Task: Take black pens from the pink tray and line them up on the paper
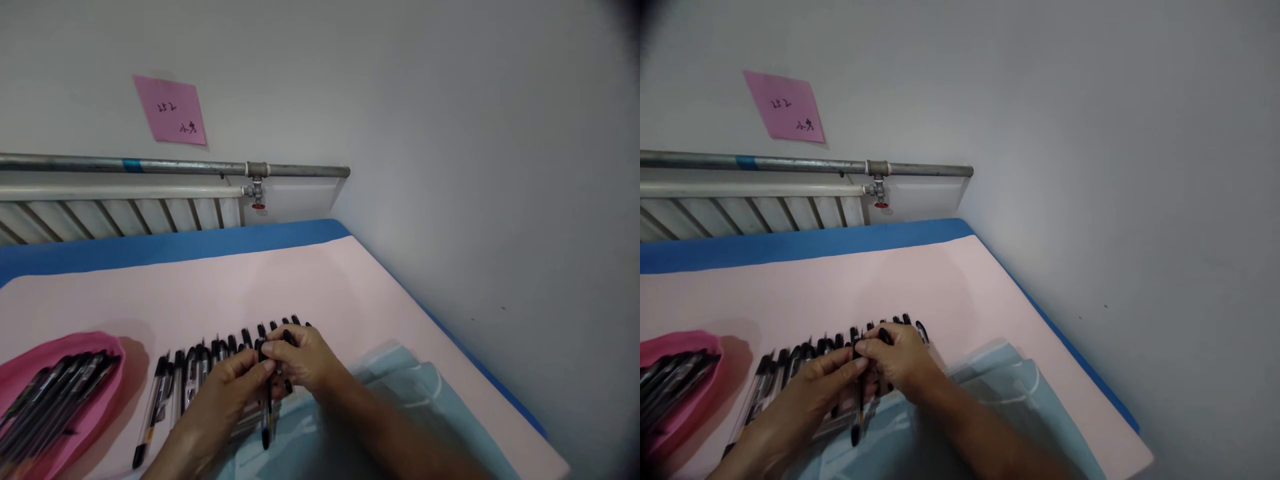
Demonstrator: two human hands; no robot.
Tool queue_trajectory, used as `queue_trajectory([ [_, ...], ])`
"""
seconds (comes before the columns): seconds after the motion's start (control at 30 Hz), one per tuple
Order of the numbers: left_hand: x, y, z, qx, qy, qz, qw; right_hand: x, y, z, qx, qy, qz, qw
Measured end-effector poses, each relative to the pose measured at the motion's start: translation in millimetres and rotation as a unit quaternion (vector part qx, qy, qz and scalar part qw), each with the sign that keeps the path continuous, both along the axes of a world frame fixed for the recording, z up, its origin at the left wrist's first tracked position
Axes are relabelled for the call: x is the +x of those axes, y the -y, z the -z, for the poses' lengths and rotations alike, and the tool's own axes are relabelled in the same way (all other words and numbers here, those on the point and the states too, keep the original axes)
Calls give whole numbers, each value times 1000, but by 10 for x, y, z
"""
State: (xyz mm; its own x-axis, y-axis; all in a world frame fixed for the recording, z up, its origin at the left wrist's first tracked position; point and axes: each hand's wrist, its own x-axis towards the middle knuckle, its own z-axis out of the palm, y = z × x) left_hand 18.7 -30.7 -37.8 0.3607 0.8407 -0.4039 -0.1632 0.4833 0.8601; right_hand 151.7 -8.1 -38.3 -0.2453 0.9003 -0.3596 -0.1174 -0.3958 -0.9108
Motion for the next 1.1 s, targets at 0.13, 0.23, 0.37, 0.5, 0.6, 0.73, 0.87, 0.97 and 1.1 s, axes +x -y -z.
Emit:
queue_trajectory([
  [0.13, -13, 4, -18, 26, -36, 12, 999, 118, -57, -57, 16, -52, 36, 998],
  [0.23, -31, 4, -47, -18, -63, -30, 997, 374, -188, -108, 37, -73, 91, 993],
  [0.37, -50, -4, -98, -38, -89, -68, 993, 832, -403, -88, 56, -19, 158, 986],
  [0.5, -35, -4, -103, -35, -83, -95, 991, 1119, -564, 48, 3, 96, 120, 988],
  [0.6, -10, 10, -94, -23, -87, -105, 990, 1150, -633, 150, -24, 152, 88, 984],
  [0.73, 15, 22, -96, -11, -98, -121, 988, 1075, -656, 201, -26, 174, 62, 982],
  [0.87, -3, 4, -82, -6, -96, -102, 990, 982, -629, 212, -19, 207, 46, 977],
  [0.97, -36, -19, -50, -14, -93, -67, 993, 918, -619, 238, -6, 235, 36, 971],
  [1.1, -56, -33, -16, -22, -89, -54, 994, 862, -644, 277, 19, 284, 25, 958],
])
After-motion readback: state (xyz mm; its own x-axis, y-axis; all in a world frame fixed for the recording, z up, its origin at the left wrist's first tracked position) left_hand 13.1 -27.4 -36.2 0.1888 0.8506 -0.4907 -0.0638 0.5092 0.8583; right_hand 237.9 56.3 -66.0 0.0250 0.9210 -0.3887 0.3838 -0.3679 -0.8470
